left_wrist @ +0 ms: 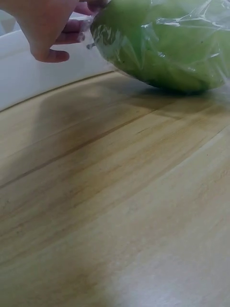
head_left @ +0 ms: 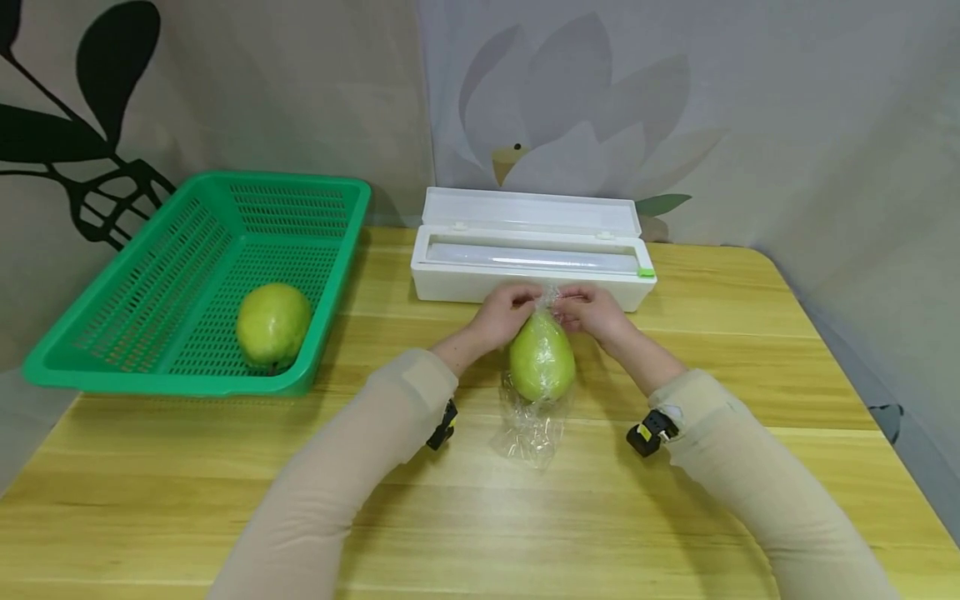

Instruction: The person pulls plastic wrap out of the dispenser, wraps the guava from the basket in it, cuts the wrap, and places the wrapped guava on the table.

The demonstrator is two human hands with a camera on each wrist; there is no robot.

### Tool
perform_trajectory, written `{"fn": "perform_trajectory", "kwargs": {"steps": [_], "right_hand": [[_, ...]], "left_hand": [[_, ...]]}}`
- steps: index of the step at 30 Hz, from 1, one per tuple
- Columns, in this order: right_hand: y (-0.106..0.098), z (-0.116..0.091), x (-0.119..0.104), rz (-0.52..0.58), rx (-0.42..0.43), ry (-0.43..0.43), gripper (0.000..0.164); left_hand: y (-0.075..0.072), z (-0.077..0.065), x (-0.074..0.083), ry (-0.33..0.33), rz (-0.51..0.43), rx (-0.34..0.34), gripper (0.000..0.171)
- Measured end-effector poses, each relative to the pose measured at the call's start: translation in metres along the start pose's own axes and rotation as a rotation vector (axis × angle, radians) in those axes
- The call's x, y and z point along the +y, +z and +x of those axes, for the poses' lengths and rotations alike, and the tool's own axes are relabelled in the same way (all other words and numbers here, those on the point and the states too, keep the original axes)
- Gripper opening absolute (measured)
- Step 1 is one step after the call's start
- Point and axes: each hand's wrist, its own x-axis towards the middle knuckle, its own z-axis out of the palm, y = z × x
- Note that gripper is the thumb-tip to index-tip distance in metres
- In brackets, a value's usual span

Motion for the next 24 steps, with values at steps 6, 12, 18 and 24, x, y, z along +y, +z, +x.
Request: {"fn": "perform_trajectory", "kwargs": {"steps": [6,12,18,24], "right_hand": [[-0.004,-0.003,-0.001,0.003,-0.023,-0.033,0.036],[-0.007,-0.010,-0.001,-0.007,-0.078,-0.060,0.038],[-0.010,-0.025,0.000,-0.303,-0.231,-0.251,0.054],[-0.007,-0.031,-0.004,-0.433,-0.234,-0.302,0.060]], "left_hand": [[0.002,-0.004,0.003,0.023,0.005,0.052,0.029],[0.008,-0.004,0.001,0.039,0.040,0.133,0.019],[0.009,-0.004,-0.004,0.087,0.030,0.178,0.018],[0.001,-0.008,-0.012,0.133,0.024,0.150,0.016]]}}
